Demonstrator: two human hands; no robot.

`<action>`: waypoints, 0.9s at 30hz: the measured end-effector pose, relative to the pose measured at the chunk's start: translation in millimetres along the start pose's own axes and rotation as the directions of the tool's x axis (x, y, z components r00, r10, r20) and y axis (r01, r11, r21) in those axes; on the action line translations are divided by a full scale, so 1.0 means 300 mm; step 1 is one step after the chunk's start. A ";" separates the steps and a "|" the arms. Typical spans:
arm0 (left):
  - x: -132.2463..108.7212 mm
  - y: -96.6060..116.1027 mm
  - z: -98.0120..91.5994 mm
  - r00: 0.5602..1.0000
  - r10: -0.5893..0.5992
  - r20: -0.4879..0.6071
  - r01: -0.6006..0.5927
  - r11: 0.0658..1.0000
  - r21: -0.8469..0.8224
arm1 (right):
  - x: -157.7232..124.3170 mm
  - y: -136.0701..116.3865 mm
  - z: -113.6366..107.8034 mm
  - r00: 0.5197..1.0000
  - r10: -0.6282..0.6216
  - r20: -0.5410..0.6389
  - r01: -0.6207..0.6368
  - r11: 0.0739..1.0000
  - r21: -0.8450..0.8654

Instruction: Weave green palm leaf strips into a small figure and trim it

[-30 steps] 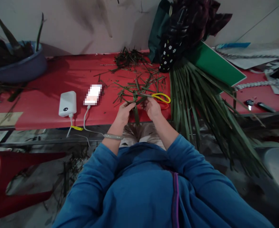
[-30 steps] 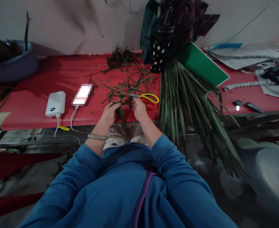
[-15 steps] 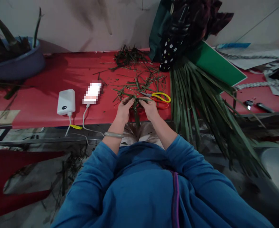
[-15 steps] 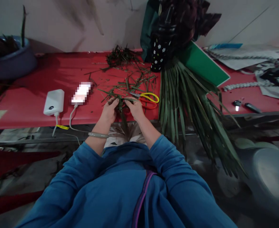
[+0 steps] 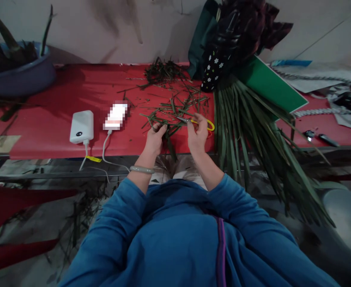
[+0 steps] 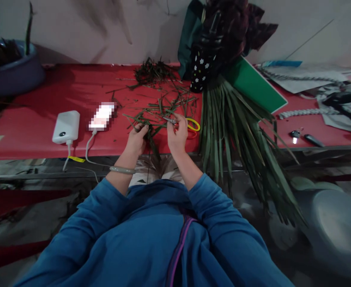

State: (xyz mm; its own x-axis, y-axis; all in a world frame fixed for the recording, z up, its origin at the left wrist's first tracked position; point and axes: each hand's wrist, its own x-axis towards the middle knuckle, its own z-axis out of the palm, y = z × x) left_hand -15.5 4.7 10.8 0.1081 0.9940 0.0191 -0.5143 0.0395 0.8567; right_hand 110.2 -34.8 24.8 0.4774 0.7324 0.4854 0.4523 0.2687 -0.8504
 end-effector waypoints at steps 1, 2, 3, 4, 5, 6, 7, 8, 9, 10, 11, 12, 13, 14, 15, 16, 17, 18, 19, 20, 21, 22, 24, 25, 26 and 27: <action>-0.001 -0.003 -0.001 1.000 0.000 0.001 0.000 1.000 0.002 | 0.007 -0.018 -0.012 0.996 -0.088 0.031 0.090 0.991 -0.101; -0.002 -0.005 -0.001 1.000 -0.006 0.002 0.006 1.000 0.001 | 0.013 -0.034 -0.020 0.981 -0.167 0.095 0.182 0.966 -0.183; -0.005 -0.006 0.000 1.000 -0.016 0.006 0.016 1.000 -0.002 | 0.018 -0.047 -0.022 0.959 -0.228 0.169 0.265 0.933 -0.244; -0.008 -0.006 0.001 1.000 -0.025 0.010 0.025 1.000 -0.006 | 0.022 -0.056 -0.021 0.935 -0.269 0.233 0.330 0.900 -0.285; -0.011 -0.007 0.002 0.999 -0.031 0.012 0.031 0.999 -0.013 | 0.024 -0.059 -0.015 0.913 -0.291 0.286 0.377 0.871 -0.314; -0.013 -0.007 0.003 0.999 -0.035 0.012 0.035 0.999 -0.020 | 0.024 -0.058 -0.007 0.898 -0.300 0.322 0.405 0.850 -0.336; -0.015 -0.006 0.003 0.999 -0.035 0.014 0.036 0.999 -0.027 | 0.022 -0.054 0.001 0.890 -0.300 0.342 0.418 0.836 -0.354; -0.016 -0.006 0.004 0.999 -0.032 0.019 0.033 0.999 -0.030 | 0.018 -0.047 0.009 0.888 -0.296 0.352 0.422 0.829 -0.368; -0.017 -0.006 0.004 0.999 -0.026 0.024 0.027 0.999 -0.030 | 0.015 -0.038 0.016 0.889 -0.292 0.353 0.421 0.825 -0.377; -0.018 -0.006 0.005 0.999 -0.022 0.030 0.023 0.999 -0.027 | 0.011 -0.030 0.021 0.890 -0.291 0.350 0.419 0.824 -0.381; -0.019 -0.006 0.005 0.999 -0.019 0.034 0.020 1.000 -0.019 | 0.008 -0.024 0.023 0.892 -0.291 0.347 0.417 0.825 -0.381; -0.019 -0.005 0.006 0.999 -0.016 0.035 0.017 1.000 -0.011 | 0.006 -0.018 0.024 0.892 -0.293 0.344 0.417 0.827 -0.378; -0.020 -0.004 0.006 0.999 -0.016 0.032 0.016 1.000 -0.006 | 0.005 -0.015 0.024 0.892 -0.296 0.343 0.418 0.828 -0.373; -0.022 -0.003 0.008 0.999 -0.019 0.026 0.019 1.000 -0.003 | 0.005 -0.014 0.023 0.891 -0.299 0.343 0.420 0.829 -0.369; -0.024 -0.002 0.009 1.000 -0.024 0.020 0.024 1.000 -0.004 | 0.006 -0.014 0.022 0.890 -0.303 0.342 0.423 0.829 -0.366; -0.026 -0.001 0.010 0.999 -0.030 0.017 0.030 1.000 -0.005 | 0.006 -0.015 0.022 0.888 -0.308 0.341 0.427 0.827 -0.365; -0.028 0.000 0.012 0.999 -0.035 0.016 0.035 0.999 -0.005 | 0.007 -0.016 0.021 0.886 -0.316 0.340 0.434 0.823 -0.366; -0.030 0.001 0.013 0.999 -0.039 0.017 0.039 0.999 -0.005 | 0.007 -0.018 0.022 0.884 -0.324 0.337 0.440 0.819 -0.369; -0.032 0.001 0.014 0.999 -0.040 0.019 0.040 0.999 -0.004 | 0.008 -0.020 0.022 0.883 -0.331 0.333 0.446 0.814 -0.373; -0.033 0.002 0.015 0.999 -0.039 0.021 0.039 0.999 -0.002 | 0.008 -0.022 0.023 0.882 -0.336 0.330 0.450 0.810 -0.377; -0.034 0.002 0.015 0.999 -0.036 0.022 0.036 0.999 0.001 | 0.009 -0.024 0.024 0.881 -0.340 0.328 0.453 0.807 -0.379; -0.035 0.002 0.015 0.999 -0.032 0.023 0.032 0.999 0.004 | 0.010 -0.025 0.025 0.881 -0.342 0.327 0.454 0.807 -0.379; -0.034 0.002 0.014 1.000 -0.022 0.021 0.022 1.000 0.007 | 0.012 -0.027 0.027 0.879 -0.340 0.333 0.454 0.809 -0.372; -0.034 0.001 0.013 1.000 -0.017 0.018 0.017 1.000 0.006 | 0.014 -0.027 0.028 0.878 -0.337 0.340 0.454 0.812 -0.367; -0.033 0.001 0.013 1.000 -0.014 0.015 0.014 1.000 0.005 | 0.015 -0.027 0.030 0.878 -0.332 0.346 0.451 0.816 -0.362; -0.032 0.000 0.012 1.000 -0.013 0.014 0.013 1.000 0.002 | 0.016 -0.027 0.031 0.878 -0.325 0.352 0.447 0.820 -0.357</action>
State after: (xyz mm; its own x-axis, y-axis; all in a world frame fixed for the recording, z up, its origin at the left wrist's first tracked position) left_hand -13.6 -5.4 12.5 0.1265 0.9919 0.0145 -0.5110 0.0527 0.8579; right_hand 101.8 -27.7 32.2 0.0065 0.7758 0.6309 0.8534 0.3245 -0.4079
